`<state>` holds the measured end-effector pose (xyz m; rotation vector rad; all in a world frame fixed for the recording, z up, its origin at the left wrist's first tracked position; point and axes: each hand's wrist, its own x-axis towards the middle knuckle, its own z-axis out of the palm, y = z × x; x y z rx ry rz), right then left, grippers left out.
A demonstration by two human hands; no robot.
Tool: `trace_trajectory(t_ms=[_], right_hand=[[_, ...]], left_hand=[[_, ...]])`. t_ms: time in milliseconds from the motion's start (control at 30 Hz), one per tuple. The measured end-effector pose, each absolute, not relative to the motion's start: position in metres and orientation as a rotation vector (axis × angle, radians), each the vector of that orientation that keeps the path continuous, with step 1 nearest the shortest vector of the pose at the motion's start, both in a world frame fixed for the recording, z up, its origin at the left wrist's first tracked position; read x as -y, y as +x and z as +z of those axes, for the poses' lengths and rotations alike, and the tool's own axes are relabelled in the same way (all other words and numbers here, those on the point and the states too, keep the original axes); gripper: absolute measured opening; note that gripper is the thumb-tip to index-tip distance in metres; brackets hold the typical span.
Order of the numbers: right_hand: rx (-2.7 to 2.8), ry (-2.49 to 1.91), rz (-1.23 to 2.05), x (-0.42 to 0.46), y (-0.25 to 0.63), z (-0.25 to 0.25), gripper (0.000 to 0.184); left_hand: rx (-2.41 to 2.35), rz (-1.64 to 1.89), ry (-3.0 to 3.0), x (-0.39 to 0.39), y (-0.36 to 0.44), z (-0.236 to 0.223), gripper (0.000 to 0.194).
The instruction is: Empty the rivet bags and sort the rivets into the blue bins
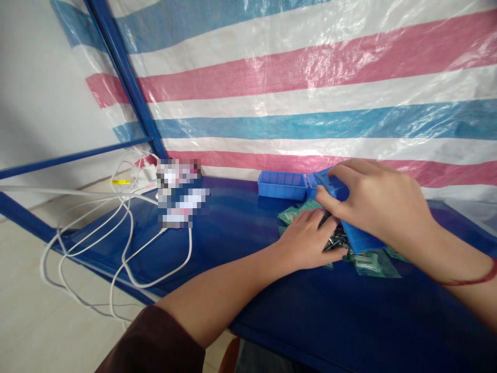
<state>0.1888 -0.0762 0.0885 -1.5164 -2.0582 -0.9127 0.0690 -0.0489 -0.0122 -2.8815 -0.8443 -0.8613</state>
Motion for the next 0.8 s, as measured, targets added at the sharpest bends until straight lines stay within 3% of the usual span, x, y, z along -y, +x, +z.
trace_trajectory(t_ms=[267, 500, 800], right_hand=[[2.105, -1.477, -0.84, 0.074, 0.186, 0.081, 0.035], [2.194, -1.461, -0.921, 0.075, 0.18, 0.081, 0.034], [2.312, -1.406, -0.973, 0.074, 0.178, 0.082, 0.032]], left_hand=[[0.974, -0.929, -2.765, 0.047, 0.07, -0.022, 0.073], [0.765, -0.779, -2.791, 0.042, 0.071, -0.021, 0.046], [0.76, -0.77, -2.809, 0.045, 0.07, -0.011, 0.046]])
